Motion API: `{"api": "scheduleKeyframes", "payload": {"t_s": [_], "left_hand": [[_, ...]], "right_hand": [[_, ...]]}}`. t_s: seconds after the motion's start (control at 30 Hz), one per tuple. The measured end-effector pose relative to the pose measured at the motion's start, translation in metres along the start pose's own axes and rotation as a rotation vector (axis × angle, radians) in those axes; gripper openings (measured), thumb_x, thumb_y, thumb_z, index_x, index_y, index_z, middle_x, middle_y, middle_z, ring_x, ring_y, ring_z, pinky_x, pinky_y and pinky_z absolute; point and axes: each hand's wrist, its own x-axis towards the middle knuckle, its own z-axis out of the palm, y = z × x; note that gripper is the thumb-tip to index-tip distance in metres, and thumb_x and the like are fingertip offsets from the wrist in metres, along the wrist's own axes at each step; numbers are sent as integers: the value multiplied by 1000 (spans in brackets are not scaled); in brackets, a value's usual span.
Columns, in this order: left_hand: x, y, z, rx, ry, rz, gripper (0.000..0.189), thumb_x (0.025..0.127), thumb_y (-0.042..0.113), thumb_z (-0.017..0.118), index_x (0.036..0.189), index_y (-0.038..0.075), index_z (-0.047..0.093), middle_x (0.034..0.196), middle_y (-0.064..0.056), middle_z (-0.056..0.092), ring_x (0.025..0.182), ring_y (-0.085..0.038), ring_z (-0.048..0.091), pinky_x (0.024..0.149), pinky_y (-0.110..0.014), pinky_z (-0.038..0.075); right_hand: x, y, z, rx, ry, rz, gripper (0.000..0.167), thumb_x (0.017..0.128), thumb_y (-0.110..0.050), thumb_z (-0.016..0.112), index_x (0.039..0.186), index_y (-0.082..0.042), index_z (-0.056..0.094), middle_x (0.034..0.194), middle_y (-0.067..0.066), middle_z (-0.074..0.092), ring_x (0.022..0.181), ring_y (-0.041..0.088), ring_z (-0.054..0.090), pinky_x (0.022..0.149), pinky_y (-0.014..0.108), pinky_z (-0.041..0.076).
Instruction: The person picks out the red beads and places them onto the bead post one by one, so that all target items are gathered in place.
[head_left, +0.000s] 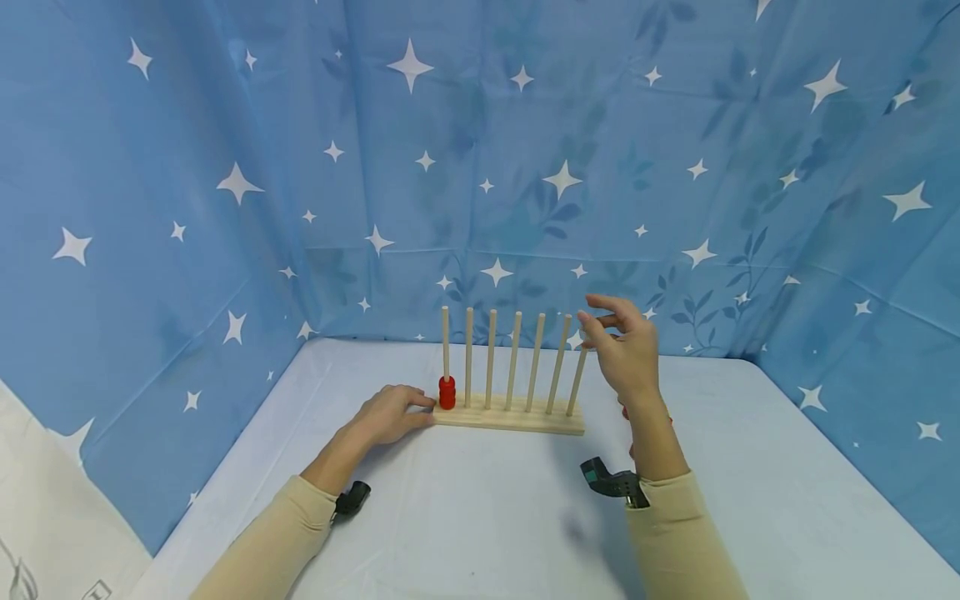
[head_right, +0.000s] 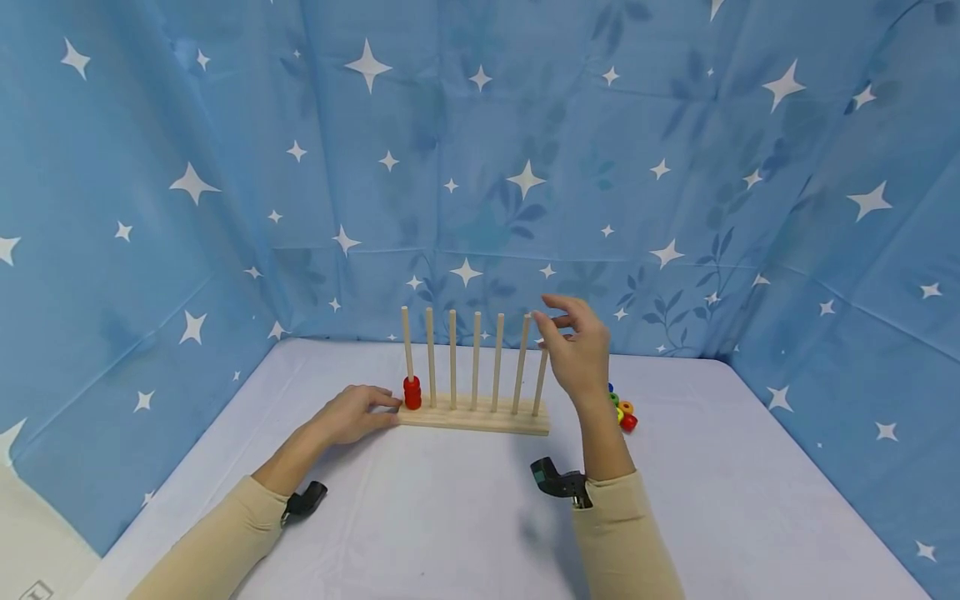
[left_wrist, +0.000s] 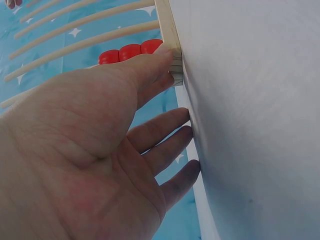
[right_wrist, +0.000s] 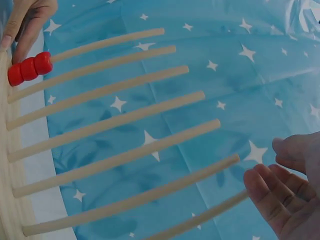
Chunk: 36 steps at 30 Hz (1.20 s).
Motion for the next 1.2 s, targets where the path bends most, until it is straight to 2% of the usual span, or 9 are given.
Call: {"api": "scheduleKeyframes", "payload": {"t_s": [0.3,0.5,0.77,1.0,1.2], "left_hand": [[0,0,0,-4,1,7,32,97,29,75,127,17,77,141,-14,67,136,-36,59,110,-56,48],[0,0,-1,-4,1,4,33,97,29,76,127,18,77,141,-13,67,136,-36,59,109,-56,48],[0,-1,-1,-1,3,8,33,97,30,75,127,18,77,141,-13,67,136,-36,59,109,-55,48],[0,-2,-1,-10,10,24,33,97,30,75,128,17,77,140,-13,67,135,-36,59,109,-55,49],[0,-2,-1,-9,7,25,33,97,30,75,128,17,77,140,-13,67,135,-35,59,109,-55,49]], "right_hand": [[2,10,-18,-3,-9,72,31,99,-8,71,129,-1,71,126,18,68,87,-2,68,69,17,60],[2,15,-27,-48,-8,93,31,101,-16,70,130,-4,71,126,17,70,86,-2,67,71,16,59],[2,23,-43,-143,1,202,40,103,-33,68,135,-9,69,134,15,68,89,-2,65,72,14,57],[1,30,-53,-165,10,258,44,103,-36,67,137,-9,68,134,15,67,92,5,66,71,14,57],[1,34,-59,-166,5,298,45,103,-39,66,137,-9,68,135,16,67,92,4,66,71,15,58]]}}
